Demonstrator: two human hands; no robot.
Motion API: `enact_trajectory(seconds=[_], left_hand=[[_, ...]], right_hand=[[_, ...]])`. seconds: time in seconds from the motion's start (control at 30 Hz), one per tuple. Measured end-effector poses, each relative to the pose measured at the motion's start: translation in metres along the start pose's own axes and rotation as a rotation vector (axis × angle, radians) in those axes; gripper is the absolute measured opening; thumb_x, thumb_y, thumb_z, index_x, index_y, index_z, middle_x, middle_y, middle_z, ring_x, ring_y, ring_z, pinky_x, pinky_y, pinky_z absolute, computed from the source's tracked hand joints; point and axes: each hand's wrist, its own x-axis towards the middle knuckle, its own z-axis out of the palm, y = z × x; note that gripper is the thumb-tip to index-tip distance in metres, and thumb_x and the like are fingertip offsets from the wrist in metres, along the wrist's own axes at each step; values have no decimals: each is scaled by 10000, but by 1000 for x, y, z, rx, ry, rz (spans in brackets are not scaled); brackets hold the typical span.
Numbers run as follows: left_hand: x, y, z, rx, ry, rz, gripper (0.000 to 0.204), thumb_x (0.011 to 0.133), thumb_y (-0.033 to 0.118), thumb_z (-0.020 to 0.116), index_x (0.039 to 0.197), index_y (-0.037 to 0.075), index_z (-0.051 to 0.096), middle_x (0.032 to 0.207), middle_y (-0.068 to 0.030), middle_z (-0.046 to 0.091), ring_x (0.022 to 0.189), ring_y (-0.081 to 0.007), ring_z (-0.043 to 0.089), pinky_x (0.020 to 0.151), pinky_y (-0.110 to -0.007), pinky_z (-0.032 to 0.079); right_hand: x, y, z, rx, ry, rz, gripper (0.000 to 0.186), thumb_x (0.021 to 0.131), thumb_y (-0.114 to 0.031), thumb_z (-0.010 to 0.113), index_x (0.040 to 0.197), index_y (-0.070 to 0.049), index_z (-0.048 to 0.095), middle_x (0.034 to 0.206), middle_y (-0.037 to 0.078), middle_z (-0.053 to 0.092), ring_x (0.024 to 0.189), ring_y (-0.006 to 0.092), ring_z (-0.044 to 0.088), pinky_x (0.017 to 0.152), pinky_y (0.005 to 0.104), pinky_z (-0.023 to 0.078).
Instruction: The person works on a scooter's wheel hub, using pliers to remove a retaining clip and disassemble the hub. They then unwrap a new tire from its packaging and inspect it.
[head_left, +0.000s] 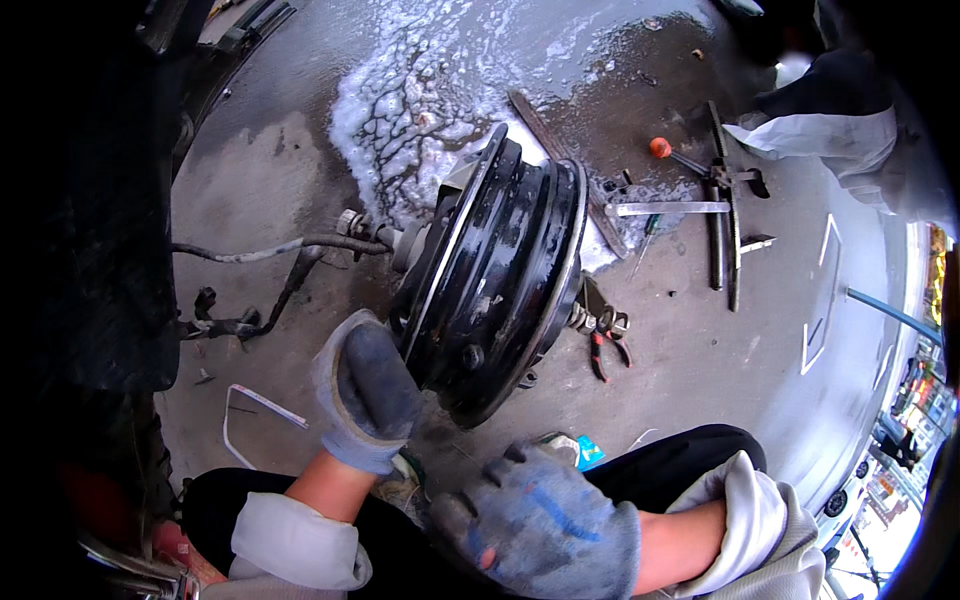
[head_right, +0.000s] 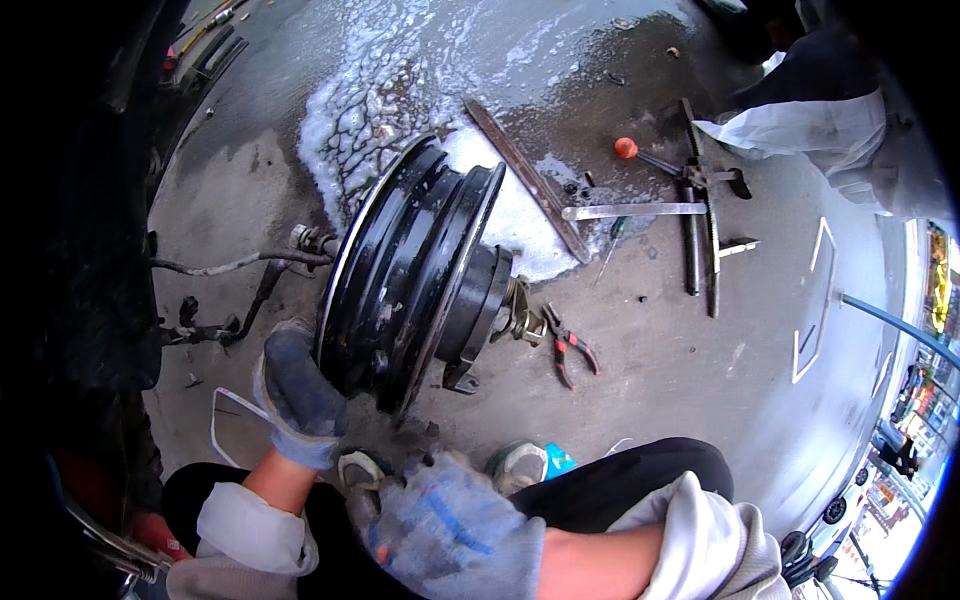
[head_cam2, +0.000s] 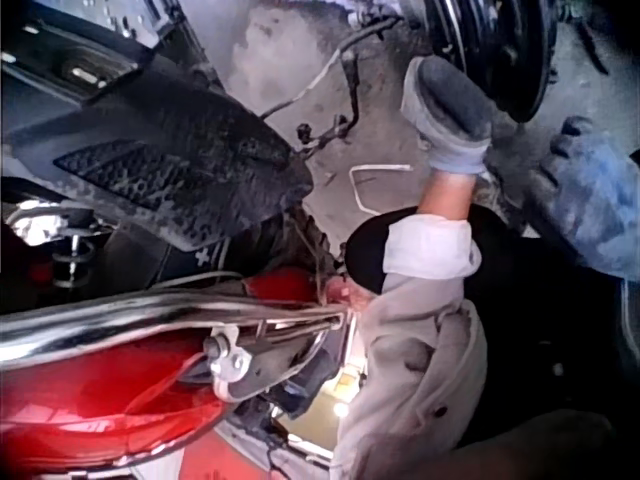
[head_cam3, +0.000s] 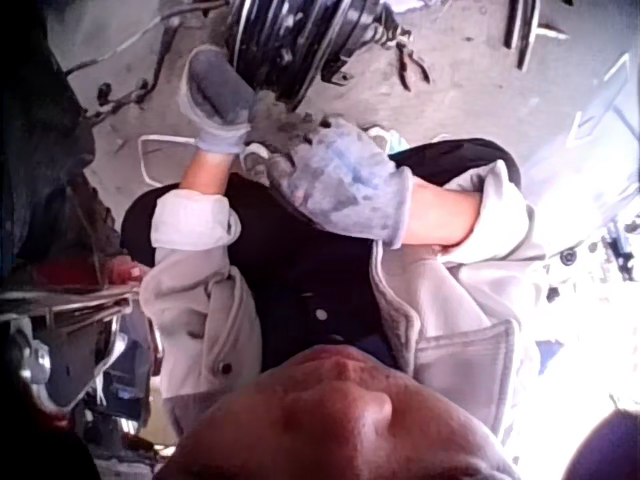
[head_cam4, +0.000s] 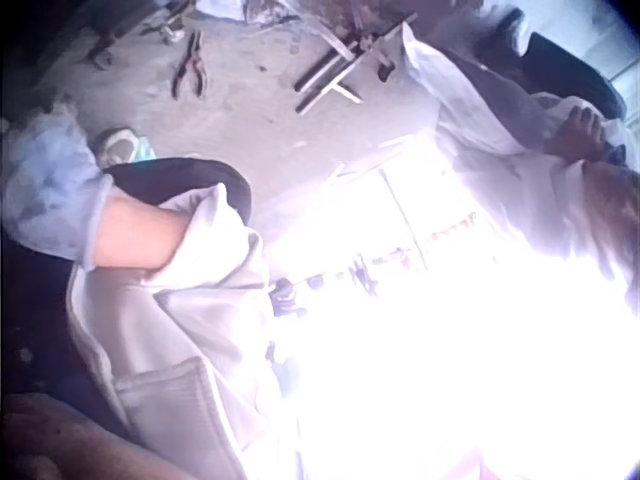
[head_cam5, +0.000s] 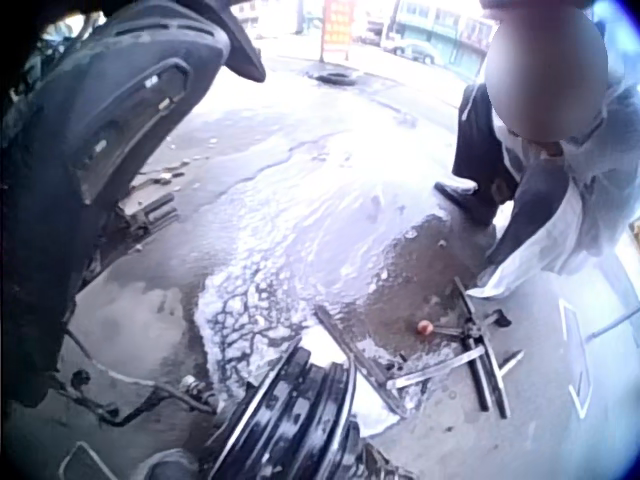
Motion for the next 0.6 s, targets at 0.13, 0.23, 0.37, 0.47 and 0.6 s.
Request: enact_trajectory(seconds=[0.13,0.23,0.37,0.47,0.6], left_hand=[[-2,1,-2,-69,17,-76,320,1003,297,501,795,56,536,734,-44,519,683,-141,486,588,-310,393],[-2,6,-1,-57,52,-101,332,1010,323,495,820,52,530,761,-34,517,713,-138,487,626,-305,407],[-2,11,5,-4,86,-22,333,1026,330,468,908,37,573,831,-47,573,783,-141,525,716,-303,447],[-2,10,-1,-23,47,-99,325,1032,311,461,966,27,604,892,-62,616,826,-147,558,765,-307,468],[2,19,2,-38,71,-12,292,1019,276,493,1002,13,618,919,-65,639,842,-147,580,764,-301,479]], right_hand=[[-6,4,-7,-61,-56,-4,171,848,-243,603,884,-78,633,630,67,564,590,262,584,598,411,441],[-13,9,-6,-42,-53,-16,200,826,-230,599,926,-64,646,661,67,570,618,257,588,613,412,455],[-16,25,-4,101,-303,45,216,826,-259,626,914,-63,618,725,77,585,718,263,608,752,411,491],[-16,25,-4,75,-284,16,211,832,-258,620,912,-62,618,724,88,591,704,275,606,697,375,486],[-21,25,2,99,-259,15,221,833,-266,608,912,-60,619,735,98,591,709,287,602,719,390,482]])
